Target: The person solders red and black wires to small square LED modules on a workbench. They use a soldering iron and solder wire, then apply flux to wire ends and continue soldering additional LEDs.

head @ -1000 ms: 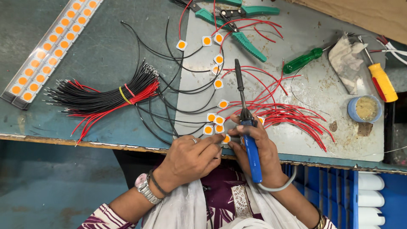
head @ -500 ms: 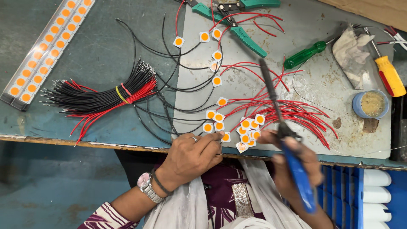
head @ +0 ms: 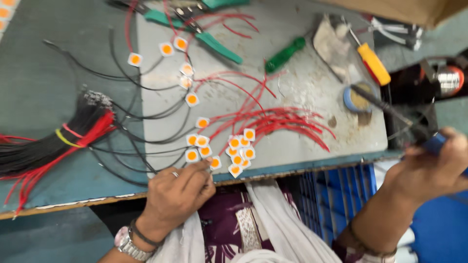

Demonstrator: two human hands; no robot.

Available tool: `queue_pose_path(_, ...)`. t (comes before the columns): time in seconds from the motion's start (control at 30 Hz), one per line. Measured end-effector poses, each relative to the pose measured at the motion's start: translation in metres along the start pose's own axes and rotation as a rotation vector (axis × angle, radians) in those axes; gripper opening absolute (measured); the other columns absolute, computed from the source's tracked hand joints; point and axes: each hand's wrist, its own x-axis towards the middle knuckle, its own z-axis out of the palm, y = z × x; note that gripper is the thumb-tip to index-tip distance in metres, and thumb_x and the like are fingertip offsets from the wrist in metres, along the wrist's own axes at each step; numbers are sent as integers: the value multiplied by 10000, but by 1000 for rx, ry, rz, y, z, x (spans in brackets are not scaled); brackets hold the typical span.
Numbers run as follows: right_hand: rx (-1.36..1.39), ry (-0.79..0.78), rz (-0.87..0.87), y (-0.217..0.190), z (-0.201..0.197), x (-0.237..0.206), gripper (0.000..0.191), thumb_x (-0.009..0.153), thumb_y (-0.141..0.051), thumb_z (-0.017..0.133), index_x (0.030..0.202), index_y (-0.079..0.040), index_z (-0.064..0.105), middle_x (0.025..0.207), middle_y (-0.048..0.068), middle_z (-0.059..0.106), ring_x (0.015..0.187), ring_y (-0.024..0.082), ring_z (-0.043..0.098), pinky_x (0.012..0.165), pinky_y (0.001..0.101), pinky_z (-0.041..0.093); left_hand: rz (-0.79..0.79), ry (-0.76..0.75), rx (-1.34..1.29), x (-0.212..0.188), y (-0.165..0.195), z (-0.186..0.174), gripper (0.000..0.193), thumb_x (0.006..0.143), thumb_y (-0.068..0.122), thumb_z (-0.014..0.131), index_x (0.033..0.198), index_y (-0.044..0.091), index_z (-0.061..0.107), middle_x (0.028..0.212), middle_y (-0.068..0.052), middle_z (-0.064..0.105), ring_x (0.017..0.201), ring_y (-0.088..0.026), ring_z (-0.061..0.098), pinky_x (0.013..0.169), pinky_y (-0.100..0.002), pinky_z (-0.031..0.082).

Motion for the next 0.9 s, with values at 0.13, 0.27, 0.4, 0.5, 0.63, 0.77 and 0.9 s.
queue_pose_path(0.13,-59,65,165,14,-27,22,210,1107,-93,675,1052,109,690,877,127,593,574,140,448,556,247,335,-20,-11,-36,-4,2,4,162,805,100,788,819,91,627,1032,-22,765,591,-155,613,555,-308,484)
queue_pose_path(0.27,-136,-8,208,14,-19,14,176,1066,-62,651,980,92,655,850,84,573,555,130,425,521,245,306,-21,-9,-31,-7,1,7,139,823,85,784,842,74,647,1049,-31,764,591,-141,618,568,-296,486)
queue_pose_path(0.4,-148,-8,240,8,5,7,132,1015,-1,595,988,107,667,839,141,626,557,156,474,526,255,348,-27,-30,-56,-6,2,5,131,826,83,780,825,67,649,1056,-49,766,568,-136,607,559,-292,479)
queue_pose_path(0.5,-161,-51,196,5,16,7,73,1007,26,597,976,82,632,870,124,605,559,160,487,508,257,358,-34,-37,-72,-6,2,4,136,824,88,780,812,65,646,1062,-61,769,549,-137,593,552,-295,478)
queue_pose_path(0.63,-162,-71,215,4,22,6,72,1017,39,592,964,80,619,880,141,631,561,163,503,507,256,367,-39,-27,-99,-7,1,4,135,827,84,773,811,65,641,1074,-70,767,541,-140,585,549,-297,476)
queue_pose_path(0.77,-156,-85,194,1,30,4,66,1014,45,597,951,65,599,851,131,612,546,156,497,494,256,372,-33,-29,-100,-8,-1,4,138,819,82,773,796,62,638,1073,-80,767,514,-141,561,527,-298,463)
queue_pose_path(0.9,-166,-103,184,-4,38,2,57,1010,33,603,954,42,594,857,127,632,530,144,487,483,249,374,-35,-32,-110,-8,-1,2,142,804,79,772,784,64,632,1080,-81,768,496,-140,537,516,-300,455)
